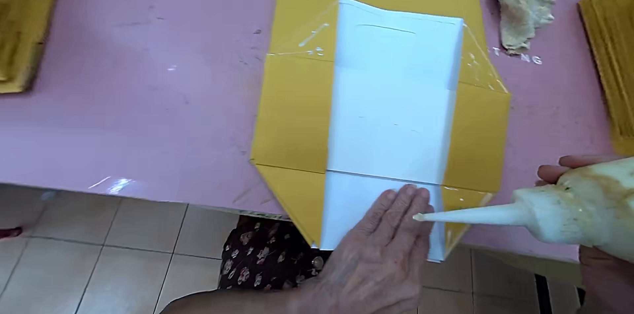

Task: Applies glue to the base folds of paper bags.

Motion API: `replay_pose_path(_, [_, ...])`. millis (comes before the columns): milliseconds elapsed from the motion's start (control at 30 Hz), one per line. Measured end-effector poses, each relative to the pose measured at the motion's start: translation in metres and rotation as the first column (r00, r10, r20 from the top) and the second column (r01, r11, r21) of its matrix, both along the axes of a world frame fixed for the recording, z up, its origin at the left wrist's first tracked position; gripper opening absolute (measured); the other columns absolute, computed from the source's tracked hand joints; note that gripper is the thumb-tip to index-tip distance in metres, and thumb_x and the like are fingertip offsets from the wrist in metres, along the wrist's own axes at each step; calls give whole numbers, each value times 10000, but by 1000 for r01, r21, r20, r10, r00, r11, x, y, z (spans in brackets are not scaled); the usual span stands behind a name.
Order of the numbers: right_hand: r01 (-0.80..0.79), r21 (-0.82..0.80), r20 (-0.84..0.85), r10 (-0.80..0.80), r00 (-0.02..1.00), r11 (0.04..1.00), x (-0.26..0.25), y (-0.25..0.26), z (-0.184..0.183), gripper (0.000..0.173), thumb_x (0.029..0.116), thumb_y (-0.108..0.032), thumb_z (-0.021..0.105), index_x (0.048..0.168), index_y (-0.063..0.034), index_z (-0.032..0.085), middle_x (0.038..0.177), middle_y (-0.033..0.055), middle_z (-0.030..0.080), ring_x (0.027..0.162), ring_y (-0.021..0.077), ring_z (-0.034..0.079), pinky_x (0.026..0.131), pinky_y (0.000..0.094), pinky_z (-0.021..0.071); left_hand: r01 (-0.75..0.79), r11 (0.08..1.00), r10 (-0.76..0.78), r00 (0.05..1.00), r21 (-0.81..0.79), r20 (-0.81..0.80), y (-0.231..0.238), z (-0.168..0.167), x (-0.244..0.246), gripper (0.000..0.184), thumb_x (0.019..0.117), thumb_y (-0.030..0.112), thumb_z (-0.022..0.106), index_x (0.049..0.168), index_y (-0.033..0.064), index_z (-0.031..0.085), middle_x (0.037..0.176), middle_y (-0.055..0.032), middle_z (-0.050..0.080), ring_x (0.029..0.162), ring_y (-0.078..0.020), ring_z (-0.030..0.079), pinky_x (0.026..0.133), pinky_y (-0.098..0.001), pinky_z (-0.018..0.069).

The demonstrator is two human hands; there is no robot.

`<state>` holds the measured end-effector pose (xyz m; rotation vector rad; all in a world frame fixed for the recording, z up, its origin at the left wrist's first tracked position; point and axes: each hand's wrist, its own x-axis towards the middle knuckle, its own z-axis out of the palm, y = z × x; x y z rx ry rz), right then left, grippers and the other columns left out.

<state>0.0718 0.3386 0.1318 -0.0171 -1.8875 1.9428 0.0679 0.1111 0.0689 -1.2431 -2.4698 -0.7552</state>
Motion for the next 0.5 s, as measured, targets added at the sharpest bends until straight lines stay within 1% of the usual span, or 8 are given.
replay_pose_path(67, [-100,35,6,100,995,994,-18,-19,2,639,664,-254,932,1186,-91,603,1080,96,730,996,246,731,858,379,634,-23,1000,23,1000,21,-6,3,-1,1,339,1007,-24,452,1270,-40,665,1312,-149,689,1264,-261,637,1113,-359,442])
replay_pose_path(133, [-138,133,-30,143,989,981,-36,-35,-1,761,648,-275,959,1243,-81,526,1094,102,707,992,268,720,835,407,637,-45,998,46,999,44,-26,5,-2,0,334,1002,-29,456,1246,-35,684,1288,-146,703,1241,-257,653,1102,-348,456])
replay_pose_path(167, [-139,178,-31,146,989,974,-44,-44,-3,842,632,-311,976,1278,-80,488,1110,98,700,1010,276,718,838,416,639,-47,998,49,998,45,-30,6,-2,0,336,1003,-31,451,1248,-35,681,1295,-147,700,1249,-258,648,1103,-347,454])
replay_pose_path(200, [-142,209,-15,149,989,967,-51,-53,-4,886,617,-340,983,1297,-85,475,1117,89,703,1024,278,719,844,418,642,-44,998,45,999,48,-22,7,-3,0,340,1002,-32,450,1256,-34,675,1308,-146,693,1261,-259,640,1106,-349,451])
replay_pose_path(300, [-151,278,55,141,988,949,-67,-68,-6,887,579,-384,983,1264,-94,500,1083,56,717,1004,245,732,831,395,650,-46,997,45,999,62,14,9,-4,0,344,999,-36,455,1272,-30,665,1329,-139,681,1295,-258,614,1133,-351,425])
replay_pose_path(367, [-138,302,56,127,990,943,-75,-73,-4,875,552,-397,991,1229,-97,526,1053,46,720,977,231,736,820,395,652,-54,997,54,999,48,7,10,-2,1,357,989,-52,454,1271,-35,672,1337,-137,679,1303,-260,609,1135,-359,414])
replay_pose_path(433, [-117,344,50,106,993,932,-81,-77,-1,930,533,-429,995,1248,-107,495,1064,28,703,989,218,728,834,391,648,-51,998,51,999,28,-1,10,-1,1,356,995,-55,442,1264,-35,674,1351,-137,670,1315,-261,599,1139,-362,405])
replay_pose_path(500, [-122,371,28,121,992,921,-87,-83,1,921,536,-435,995,1242,-103,505,1055,31,711,975,221,734,816,389,654,-54,998,53,998,32,13,11,0,2,357,997,-53,440,1266,-35,675,1356,-139,667,1317,-264,597,1141,-362,406])
